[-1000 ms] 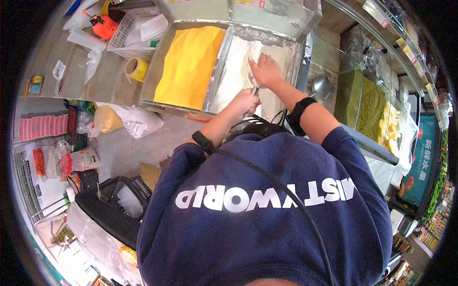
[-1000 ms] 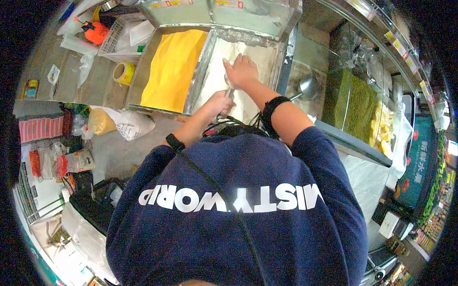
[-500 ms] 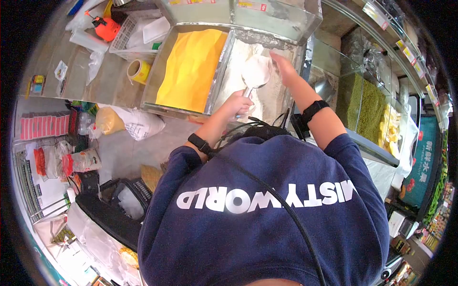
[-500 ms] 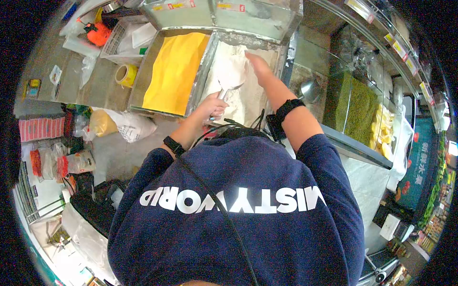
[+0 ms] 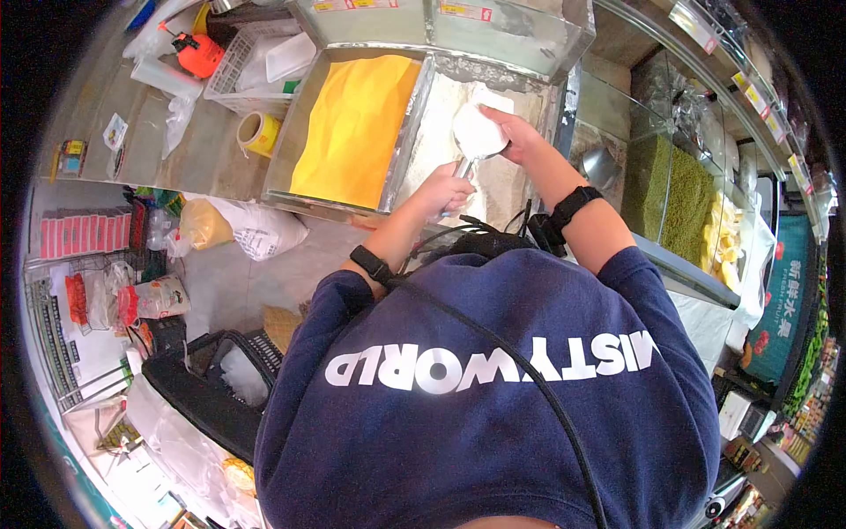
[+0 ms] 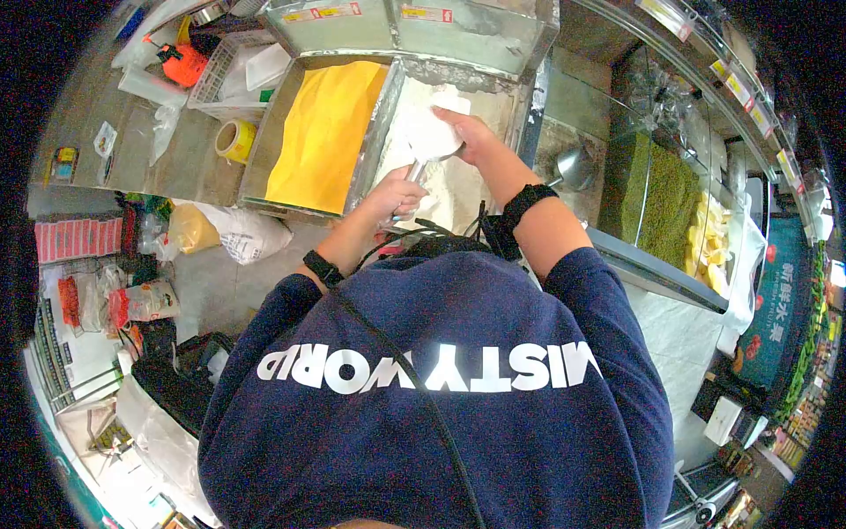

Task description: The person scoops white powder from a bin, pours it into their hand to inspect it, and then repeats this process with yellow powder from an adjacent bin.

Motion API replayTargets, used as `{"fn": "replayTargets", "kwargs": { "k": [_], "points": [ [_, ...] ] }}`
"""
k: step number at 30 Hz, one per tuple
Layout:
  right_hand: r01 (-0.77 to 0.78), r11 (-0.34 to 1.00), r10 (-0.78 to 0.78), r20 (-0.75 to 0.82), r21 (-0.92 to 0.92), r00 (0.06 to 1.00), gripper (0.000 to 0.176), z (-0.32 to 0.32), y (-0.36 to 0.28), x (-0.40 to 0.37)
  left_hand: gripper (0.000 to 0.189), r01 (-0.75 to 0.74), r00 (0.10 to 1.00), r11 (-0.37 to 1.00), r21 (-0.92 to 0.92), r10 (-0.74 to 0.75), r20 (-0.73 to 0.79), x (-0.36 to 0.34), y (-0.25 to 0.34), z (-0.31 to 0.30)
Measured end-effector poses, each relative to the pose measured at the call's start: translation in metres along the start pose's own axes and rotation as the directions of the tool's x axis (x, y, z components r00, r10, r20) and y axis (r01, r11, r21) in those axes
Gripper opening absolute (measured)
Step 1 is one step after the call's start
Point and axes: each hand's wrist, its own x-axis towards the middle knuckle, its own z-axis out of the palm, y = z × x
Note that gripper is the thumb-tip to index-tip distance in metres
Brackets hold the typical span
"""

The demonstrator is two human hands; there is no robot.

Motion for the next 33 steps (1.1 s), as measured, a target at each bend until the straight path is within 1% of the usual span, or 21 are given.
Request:
{"fn": "replayTargets", "kwargs": {
  "k": [8,11,14,17,20,23,26,29,32,33],
  "points": [
    [0.065,0.997,-0.068,-0.076,-0.047,0.995,0.030,-0.006,0.005,0.007,0.021,0.006,1.000,1.000,0.014,-0.006,-0.003,-0.003,0.004,0.005],
    [0.063,0.997,-0.065,-0.056,-0.039,0.996,0.030,-0.009,0.005,0.008,0.021,-0.001,1.000,1.000,-0.002,0.001,0.012,-0.003,0.005,0.006],
    [0.051,0.999,-0.051,-0.033,-0.002,0.998,0.032,0.001,-0.001,-0.002,0.022,-0.009,1.000,1.000,-0.009,0.009,0.020,0.000,0.003,0.004],
    [-0.047,0.998,0.047,-0.001,0.050,0.999,0.034,0.010,-0.010,-0.018,0.021,-0.001,1.000,0.999,-0.034,0.001,0.005,-0.003,0.005,0.004],
    [0.009,0.993,-0.006,0.029,-0.116,1.000,0.037,0.007,-0.004,-0.017,0.021,-0.005,1.000,0.999,-0.050,0.005,0.000,-0.005,0.008,0.005],
    [0.046,0.995,-0.046,0.005,-0.086,0.999,0.036,0.010,-0.004,-0.019,0.021,-0.012,1.000,0.999,-0.053,0.013,0.018,-0.005,0.007,0.005],
    [0.044,0.992,-0.049,-0.038,-0.122,0.998,0.036,0.009,-0.003,-0.017,0.021,-0.029,0.999,0.999,-0.026,0.030,0.012,-0.004,0.007,0.007],
    [-0.009,0.990,-0.005,-0.099,-0.138,0.995,0.038,0.006,-0.003,-0.014,0.021,-0.032,0.999,0.999,0.004,0.032,0.008,0.000,0.002,0.003],
    [0.050,0.981,-0.059,-0.043,-0.187,0.997,0.039,-0.002,0.004,-0.009,0.022,-0.008,1.000,1.000,0.009,0.008,-0.004,-0.003,0.004,0.006],
    [0.071,0.994,-0.074,-0.027,-0.078,0.997,0.041,0.000,0.000,-0.010,0.022,-0.020,1.000,1.000,0.012,0.020,-0.003,-0.003,0.003,0.006]
  ]
}}
